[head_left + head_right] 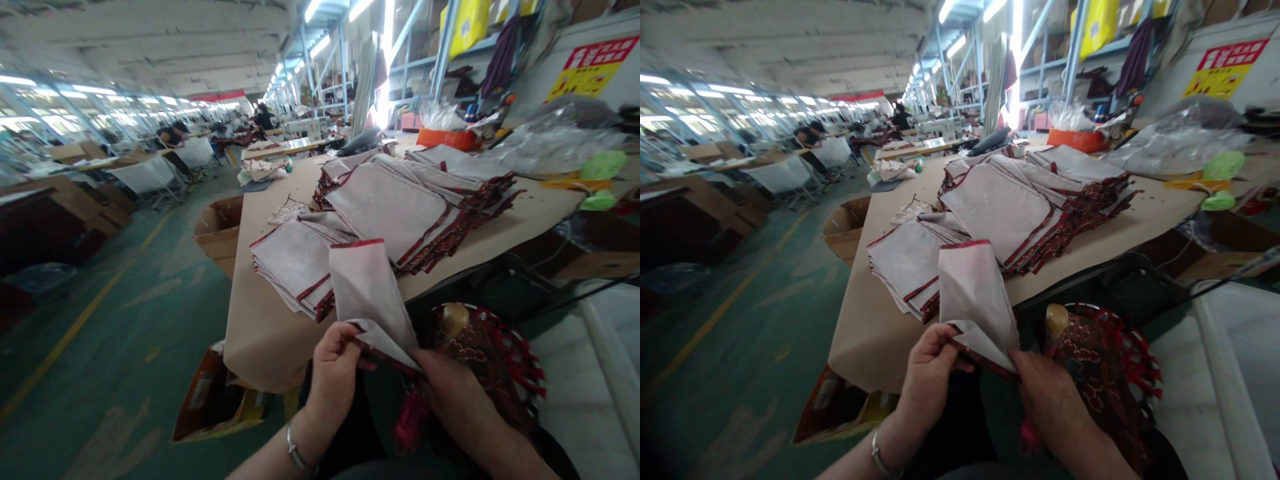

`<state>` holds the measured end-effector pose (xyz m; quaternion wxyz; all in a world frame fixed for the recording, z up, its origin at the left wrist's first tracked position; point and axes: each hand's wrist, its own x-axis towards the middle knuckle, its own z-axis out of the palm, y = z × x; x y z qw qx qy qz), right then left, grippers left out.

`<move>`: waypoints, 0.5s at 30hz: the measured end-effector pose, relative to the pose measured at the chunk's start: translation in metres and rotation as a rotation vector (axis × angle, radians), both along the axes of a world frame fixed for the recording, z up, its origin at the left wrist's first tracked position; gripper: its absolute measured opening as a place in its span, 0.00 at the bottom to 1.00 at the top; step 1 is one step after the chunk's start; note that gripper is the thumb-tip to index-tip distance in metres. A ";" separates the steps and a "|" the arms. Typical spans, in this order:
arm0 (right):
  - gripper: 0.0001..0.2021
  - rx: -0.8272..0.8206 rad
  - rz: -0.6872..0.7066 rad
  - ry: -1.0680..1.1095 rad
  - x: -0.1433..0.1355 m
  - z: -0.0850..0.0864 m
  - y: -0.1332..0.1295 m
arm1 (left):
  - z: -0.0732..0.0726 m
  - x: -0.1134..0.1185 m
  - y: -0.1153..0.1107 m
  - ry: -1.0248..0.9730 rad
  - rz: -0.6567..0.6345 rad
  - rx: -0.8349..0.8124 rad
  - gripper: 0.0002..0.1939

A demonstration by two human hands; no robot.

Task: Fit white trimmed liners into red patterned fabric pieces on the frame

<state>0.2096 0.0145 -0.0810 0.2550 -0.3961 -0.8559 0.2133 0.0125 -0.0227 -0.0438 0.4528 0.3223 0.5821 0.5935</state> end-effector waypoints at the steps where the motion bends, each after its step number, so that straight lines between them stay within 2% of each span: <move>1: 0.19 -0.129 -0.036 0.005 0.008 -0.013 -0.008 | -0.005 0.013 0.001 -0.181 -0.029 -0.020 0.08; 3: 0.15 -0.378 -0.146 0.126 0.020 -0.033 -0.019 | -0.014 0.036 0.003 -0.436 -0.089 -0.073 0.12; 4: 0.13 -0.503 -0.203 0.253 0.024 -0.039 -0.022 | -0.018 0.044 0.003 -0.489 -0.119 -0.112 0.13; 5: 0.13 -0.622 -0.250 0.402 0.027 -0.042 -0.025 | -0.023 0.051 0.002 -0.477 -0.158 -0.154 0.13; 7: 0.15 -0.827 -0.306 0.678 0.031 -0.043 -0.027 | -0.033 0.060 0.001 -0.327 -0.308 -0.248 0.12; 9: 0.20 -0.961 -0.333 0.822 0.035 -0.037 -0.028 | -0.038 0.064 0.001 -0.215 -0.520 -0.341 0.14; 11: 0.24 -1.058 -0.353 0.831 0.039 -0.028 -0.031 | -0.034 0.065 0.004 -0.318 -0.639 -0.395 0.15; 13: 0.24 -1.158 -0.267 0.810 0.043 -0.012 -0.036 | -0.024 0.066 0.013 -0.501 -0.621 -0.405 0.15; 14: 0.25 -1.141 -0.203 0.796 0.046 -0.001 -0.037 | -0.017 0.067 0.019 -0.570 -0.610 -0.406 0.15; 15: 0.27 -1.039 -0.157 0.763 0.048 0.012 -0.037 | -0.010 0.068 0.025 -0.617 -0.621 -0.415 0.15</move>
